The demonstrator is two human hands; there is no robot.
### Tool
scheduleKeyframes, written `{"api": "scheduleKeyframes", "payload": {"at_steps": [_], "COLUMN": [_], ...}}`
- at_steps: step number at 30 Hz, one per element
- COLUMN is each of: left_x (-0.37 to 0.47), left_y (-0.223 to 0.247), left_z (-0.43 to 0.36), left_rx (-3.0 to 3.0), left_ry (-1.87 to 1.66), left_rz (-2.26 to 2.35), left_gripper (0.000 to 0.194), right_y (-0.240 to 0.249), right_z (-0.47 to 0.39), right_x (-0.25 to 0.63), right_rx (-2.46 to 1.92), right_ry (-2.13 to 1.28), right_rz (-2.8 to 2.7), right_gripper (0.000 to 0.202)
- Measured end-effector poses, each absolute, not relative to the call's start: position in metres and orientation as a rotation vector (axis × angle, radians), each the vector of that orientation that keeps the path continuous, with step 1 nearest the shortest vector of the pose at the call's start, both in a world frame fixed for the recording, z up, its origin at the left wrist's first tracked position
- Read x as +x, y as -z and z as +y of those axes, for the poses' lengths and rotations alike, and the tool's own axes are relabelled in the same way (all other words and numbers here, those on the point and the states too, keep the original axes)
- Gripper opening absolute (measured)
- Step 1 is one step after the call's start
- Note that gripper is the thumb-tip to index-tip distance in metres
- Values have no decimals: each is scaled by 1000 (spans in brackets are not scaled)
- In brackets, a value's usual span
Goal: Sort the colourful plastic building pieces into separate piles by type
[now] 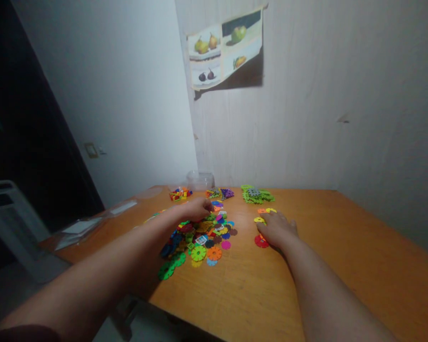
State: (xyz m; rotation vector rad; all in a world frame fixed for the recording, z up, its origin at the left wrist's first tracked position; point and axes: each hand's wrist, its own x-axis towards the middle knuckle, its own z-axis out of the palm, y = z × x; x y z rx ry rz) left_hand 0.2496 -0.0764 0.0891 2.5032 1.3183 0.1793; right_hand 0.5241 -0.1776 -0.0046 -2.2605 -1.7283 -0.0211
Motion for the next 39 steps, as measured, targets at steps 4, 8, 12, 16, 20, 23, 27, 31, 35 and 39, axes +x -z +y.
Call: {"api": "scheduleKeyframes", "payload": {"at_steps": [4,8,12,16,20,23,27,31,35,39], "left_x": [239,242,250,254,256,258,257,257,265,282], "left_y": [-93,-89,-84,-81,-80,-78,-75,-75,-75,-69], "left_z": [-83,-86,-85,-85,-85,-84,-82,-78,-74,-76], "left_rx": [2627,2777,2826,2808,2818,2821,2805,2746,2575,2311], "left_ry": [34,176,203,167,113,67,-20,-162,-355,-520], "left_rz": [1271,1322,1397,1448,1487,1524,1551,1543,1443,1307], "left_gripper": [15,15,19,15,16,18,20,31,35,30], "right_y": [2,3,3,-1,-4,-5,-3,-2,-5,-10], "right_z": [-179,-179,-178,-177,-176,-175,-175,-174,-175,-177], "right_x": [522,522,521,522,530,539,549,552,548,542], "right_rx": [-2260,-2262,-2238,-2164,-2040,-2002,-1980,-1954,-1963,-1933], "right_ry": [15,20,-5,-54,-132,-130,-115,-109,-72,-41], "right_rz": [-1733,-1740,-1735,-1663,-1459,-1268,-1086,-1042,-1052,-1048], "right_gripper": [59,58,58,56,55,60,64,64,66,65]}}
